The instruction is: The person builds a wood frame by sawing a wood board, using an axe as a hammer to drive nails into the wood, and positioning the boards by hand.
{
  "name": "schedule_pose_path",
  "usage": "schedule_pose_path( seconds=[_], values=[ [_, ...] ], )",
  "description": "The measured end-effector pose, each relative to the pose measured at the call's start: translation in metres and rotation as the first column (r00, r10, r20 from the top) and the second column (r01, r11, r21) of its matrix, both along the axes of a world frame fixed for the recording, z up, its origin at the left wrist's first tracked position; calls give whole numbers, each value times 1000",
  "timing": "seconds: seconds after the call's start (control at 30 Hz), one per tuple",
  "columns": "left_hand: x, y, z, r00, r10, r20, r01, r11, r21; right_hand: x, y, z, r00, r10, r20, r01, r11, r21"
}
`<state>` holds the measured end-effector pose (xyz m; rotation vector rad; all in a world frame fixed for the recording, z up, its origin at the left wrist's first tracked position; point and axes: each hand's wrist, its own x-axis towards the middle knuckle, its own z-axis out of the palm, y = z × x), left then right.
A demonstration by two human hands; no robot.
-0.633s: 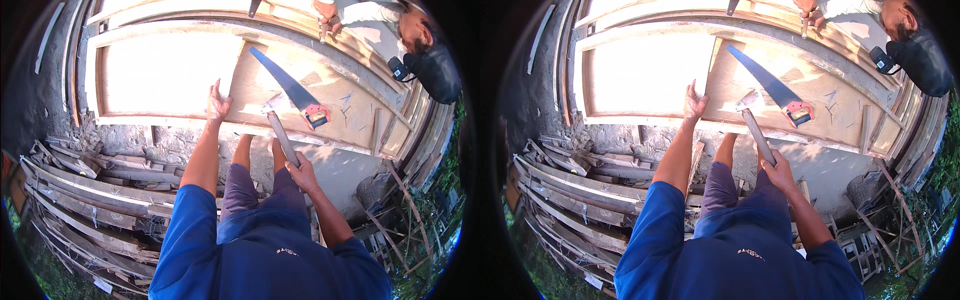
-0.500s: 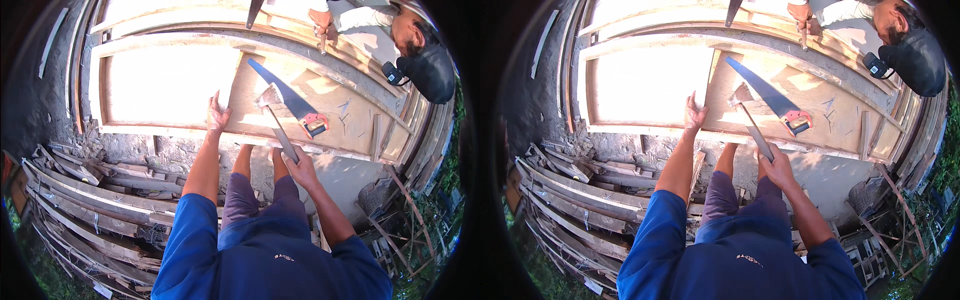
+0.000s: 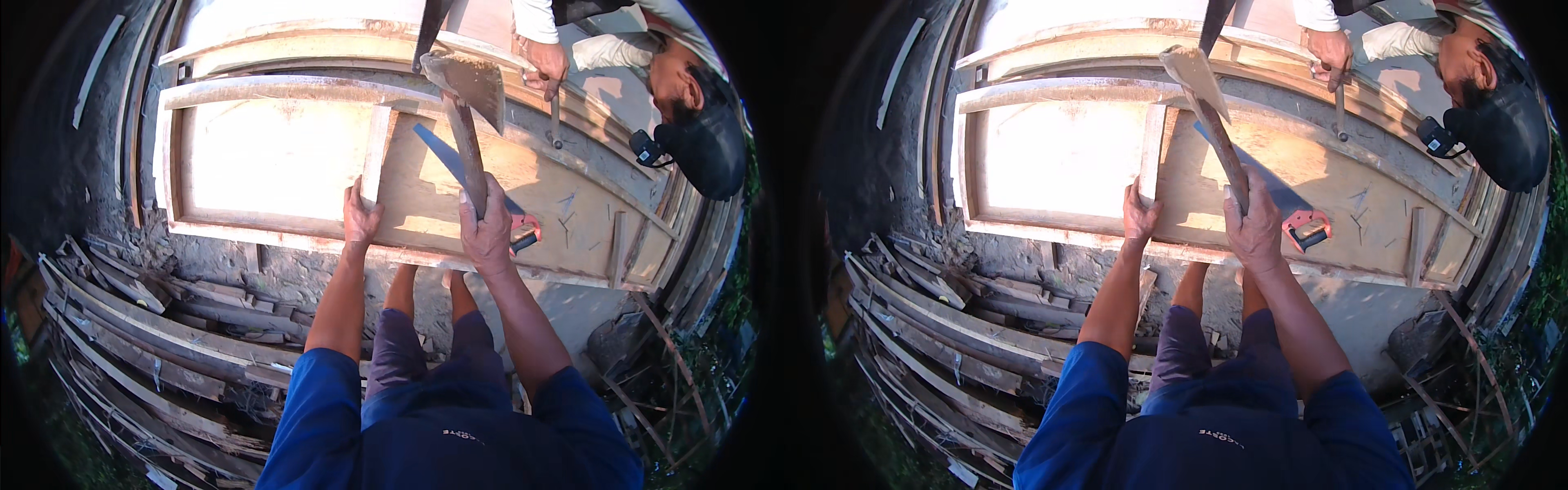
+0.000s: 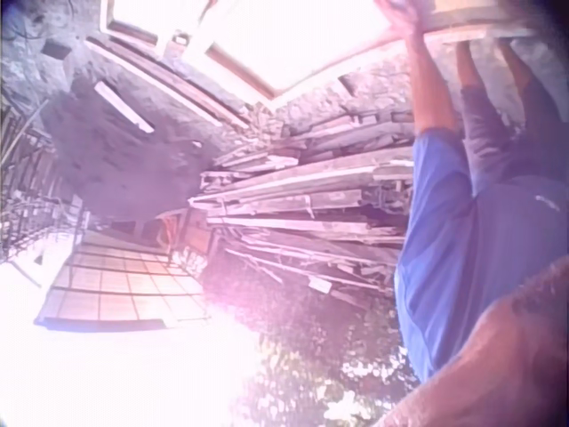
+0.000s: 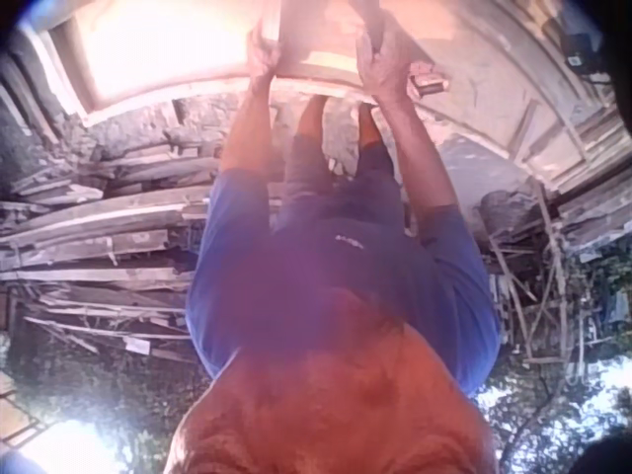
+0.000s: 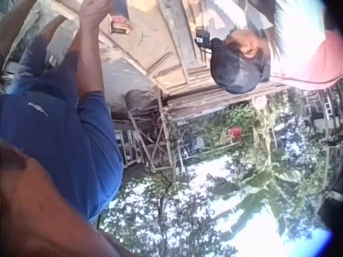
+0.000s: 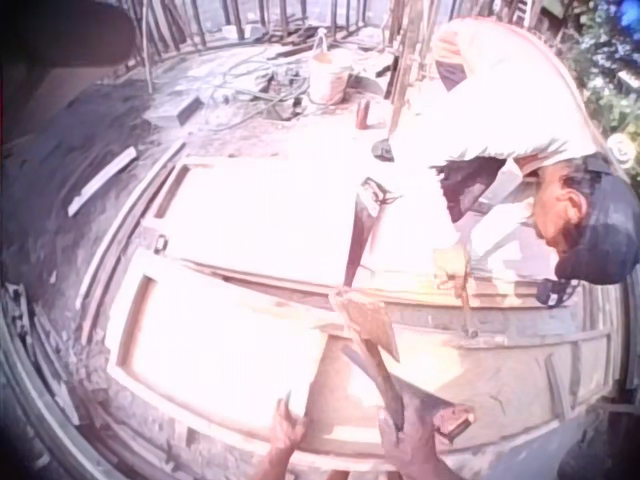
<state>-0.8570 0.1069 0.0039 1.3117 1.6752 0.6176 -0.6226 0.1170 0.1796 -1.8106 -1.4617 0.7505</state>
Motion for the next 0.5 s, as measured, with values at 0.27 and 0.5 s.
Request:
schedule_pose_path(
  seconds=[0.27,0.5],
  values=[
    [3,0,2,982,-1,-187,-11,998,-63,-17,14,-35,982,173,74,-138,932,-336],
    [-3,0,-11,963,-43,-265,35,999,-33,-15,11,-82,962,234,138,-132,846,-517]
  ],
)
